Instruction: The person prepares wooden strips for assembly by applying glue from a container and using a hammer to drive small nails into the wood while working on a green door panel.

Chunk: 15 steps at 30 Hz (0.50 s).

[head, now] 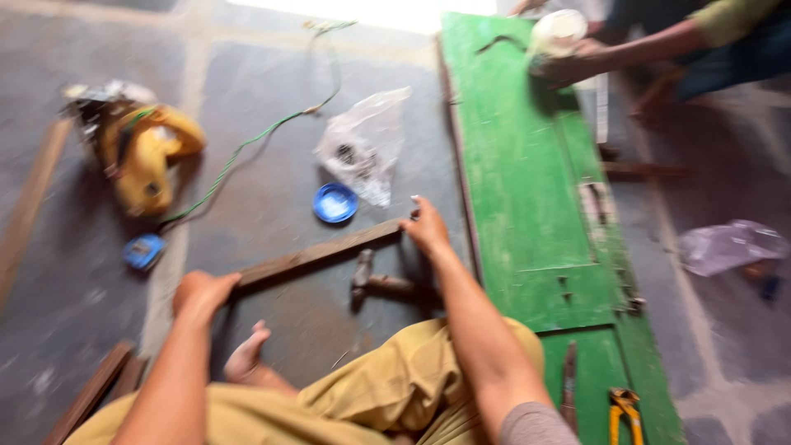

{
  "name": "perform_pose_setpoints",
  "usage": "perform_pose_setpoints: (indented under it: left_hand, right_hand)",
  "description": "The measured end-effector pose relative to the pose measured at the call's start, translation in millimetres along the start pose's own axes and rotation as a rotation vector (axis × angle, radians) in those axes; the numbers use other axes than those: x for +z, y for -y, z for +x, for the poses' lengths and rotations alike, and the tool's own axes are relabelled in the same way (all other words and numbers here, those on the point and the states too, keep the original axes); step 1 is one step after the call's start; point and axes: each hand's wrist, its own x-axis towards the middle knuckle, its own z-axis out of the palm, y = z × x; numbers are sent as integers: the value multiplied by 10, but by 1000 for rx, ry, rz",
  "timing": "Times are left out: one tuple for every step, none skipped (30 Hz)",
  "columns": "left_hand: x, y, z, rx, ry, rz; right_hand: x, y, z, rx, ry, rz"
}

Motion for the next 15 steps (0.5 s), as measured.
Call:
perform_pose_setpoints:
  left_hand:
    - [0,17,-44,71,-40,41]
    - [5,4,-87,132,45,172]
    - [-88,33,-105,184,111,305]
    - [-126,-22,-129,235,127,323]
    - [-192,-19,-165,277,140,342]
    - [-241,-58,-178,318,154,361]
    - [-243,-83,-225,333,151,408]
    - [-232,-110,-259,349,148,455]
    - [-198,-109,-306,365,154,505]
    - [-166,-100,-340,375,147,502]
    - [-169,-102,-334,385,133,499]
    - [-172,-109,-310,394,118,496]
    - [-151,-107,-291,436,92,492]
    - [-125,-139,-233,478,65,487]
    - [-103,-80,-217,505,40,483]
  right_hand:
    - [-67,-52,-87,-167,-24,-76]
    - [-153,-102,-167,-334,-43,-154]
    - [-185,-83,-173,-392,29,-194]
    - [-216,-54,-175,-450,101,-234]
    - [-209,4,-159,-513,178,-270]
    - [-196,64,-133,-465,195,-323]
    - [-188,96,-142,-414,224,-377]
    - [-175,121,-138,-362,253,-430]
    - [-155,119,-186,-397,233,-410]
    - [-136,113,-220,-433,213,-390]
    - [-98,133,-216,-473,188,-366]
    - [-75,144,-193,-485,185,-370]
    - [-78,126,-171,-496,199,-371]
    - [-88,101,-143,-507,213,-372]
    - [-48,88,-152,-538,184,-345]
